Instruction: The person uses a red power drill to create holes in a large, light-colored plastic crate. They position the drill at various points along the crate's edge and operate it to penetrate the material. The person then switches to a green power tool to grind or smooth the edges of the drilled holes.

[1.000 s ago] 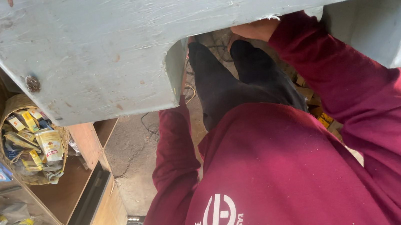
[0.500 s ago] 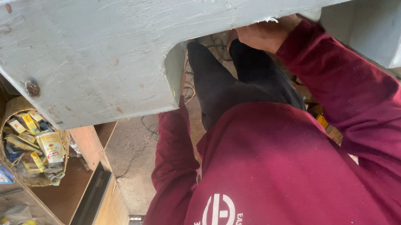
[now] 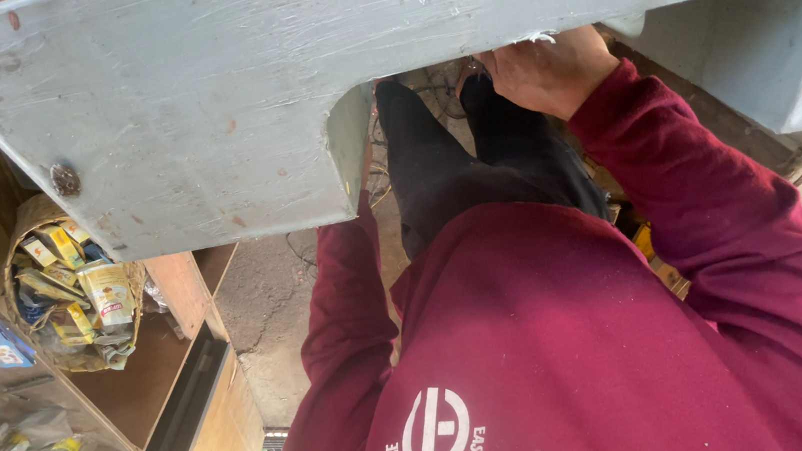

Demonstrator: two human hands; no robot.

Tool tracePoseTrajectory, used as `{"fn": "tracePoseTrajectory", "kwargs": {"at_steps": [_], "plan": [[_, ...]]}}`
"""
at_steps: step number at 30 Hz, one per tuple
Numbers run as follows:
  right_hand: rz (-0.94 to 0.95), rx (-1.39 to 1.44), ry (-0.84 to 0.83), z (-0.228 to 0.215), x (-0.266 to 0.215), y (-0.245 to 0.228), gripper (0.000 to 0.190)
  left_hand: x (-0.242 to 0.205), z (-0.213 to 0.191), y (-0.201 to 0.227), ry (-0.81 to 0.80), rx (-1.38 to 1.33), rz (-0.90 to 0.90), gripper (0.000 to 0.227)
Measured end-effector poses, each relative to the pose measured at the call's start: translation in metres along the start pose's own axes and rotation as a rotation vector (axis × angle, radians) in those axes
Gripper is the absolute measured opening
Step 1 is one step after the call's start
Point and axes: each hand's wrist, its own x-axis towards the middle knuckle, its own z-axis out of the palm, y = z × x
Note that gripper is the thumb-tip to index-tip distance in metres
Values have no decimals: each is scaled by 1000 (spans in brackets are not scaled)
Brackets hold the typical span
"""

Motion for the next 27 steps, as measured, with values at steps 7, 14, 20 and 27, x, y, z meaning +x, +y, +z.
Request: {"fn": "tracePoseTrajectory", "kwargs": {"at_steps": [7,14,20,27], "plan": [[175,445,-76,-5,-5,2,21,4,0,1,1,0,8,45],[-1,66,-32,13,3,-5,22,-3,-3,-2,3,6,-6,44],[-115,-324,5,18,2,-5,26,-8,2,-1,0,0,-13,43],[-54,-190,82,18,7,-5,33,-16,-1,-4,1,5,-31,42]]}}
